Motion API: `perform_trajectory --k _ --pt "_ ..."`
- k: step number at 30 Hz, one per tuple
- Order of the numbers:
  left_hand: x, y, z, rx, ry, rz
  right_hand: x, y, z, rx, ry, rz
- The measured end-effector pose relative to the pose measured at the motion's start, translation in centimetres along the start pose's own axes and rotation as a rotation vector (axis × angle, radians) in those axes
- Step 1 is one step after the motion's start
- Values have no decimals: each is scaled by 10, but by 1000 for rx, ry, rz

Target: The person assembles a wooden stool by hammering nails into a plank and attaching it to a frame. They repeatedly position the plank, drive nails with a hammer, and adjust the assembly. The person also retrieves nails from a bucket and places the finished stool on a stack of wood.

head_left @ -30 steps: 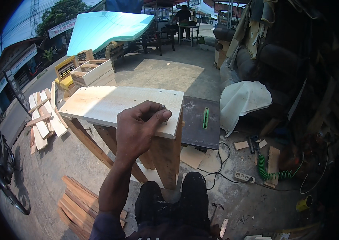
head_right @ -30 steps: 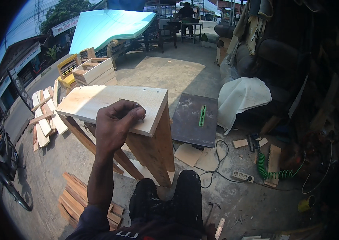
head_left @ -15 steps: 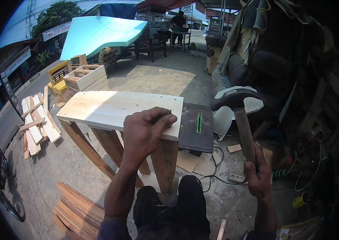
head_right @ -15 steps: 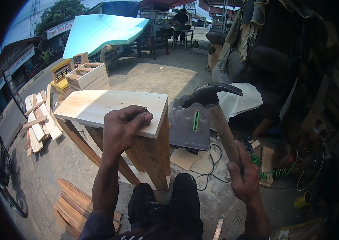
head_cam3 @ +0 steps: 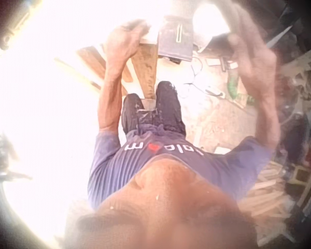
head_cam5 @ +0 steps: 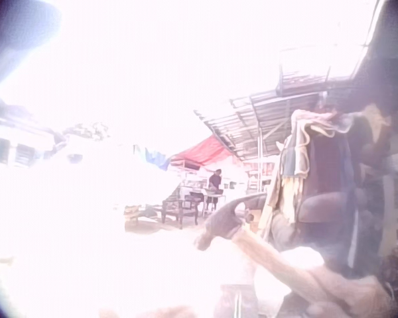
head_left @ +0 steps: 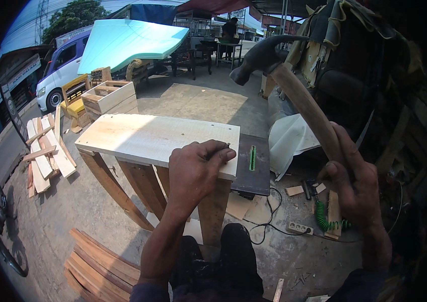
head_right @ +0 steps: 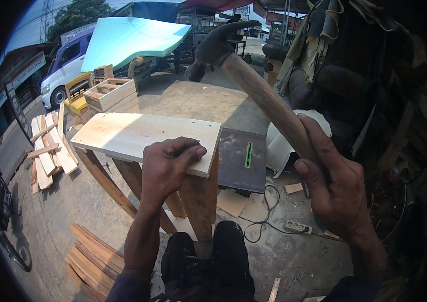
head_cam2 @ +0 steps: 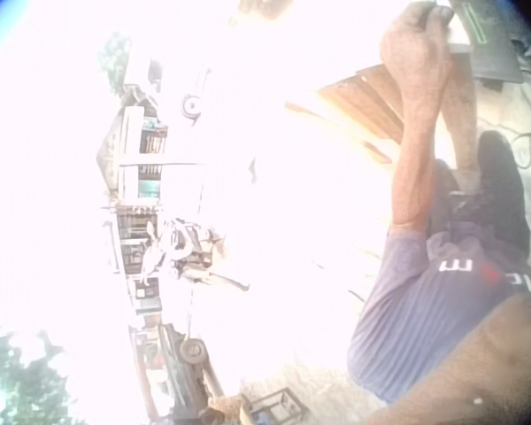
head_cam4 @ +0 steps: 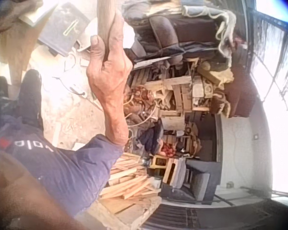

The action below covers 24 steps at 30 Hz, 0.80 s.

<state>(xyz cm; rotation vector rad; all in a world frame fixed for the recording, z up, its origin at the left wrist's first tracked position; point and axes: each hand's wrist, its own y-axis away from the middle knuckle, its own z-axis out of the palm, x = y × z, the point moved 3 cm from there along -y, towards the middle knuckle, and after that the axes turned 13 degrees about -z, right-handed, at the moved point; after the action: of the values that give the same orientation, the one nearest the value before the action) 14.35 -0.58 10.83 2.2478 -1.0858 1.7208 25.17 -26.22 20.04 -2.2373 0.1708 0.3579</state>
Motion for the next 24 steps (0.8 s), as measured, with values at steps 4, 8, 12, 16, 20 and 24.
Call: perform_trajectory --k 4,8,12,16,20,24 --pt "-1 -1 -7 -62 -88 -23 5 -4 -6 -405 273 -99" --pt "-13 -24 -34 -71 -13 76 -1 -14 -27 8 -44 -4" --pt "-27 -43 -38 249 -643 -56 4 -8 -9 327 -425 41" --pt "-34 -37 -35 276 -669 10 -10 0 -8 -558 296 30" --pt "-36 -39 -35 287 -666 54 -15 -19 -51 176 -236 90" --pt "-40 -42 -31 303 -644 86 -12 -10 -20 -262 226 88"
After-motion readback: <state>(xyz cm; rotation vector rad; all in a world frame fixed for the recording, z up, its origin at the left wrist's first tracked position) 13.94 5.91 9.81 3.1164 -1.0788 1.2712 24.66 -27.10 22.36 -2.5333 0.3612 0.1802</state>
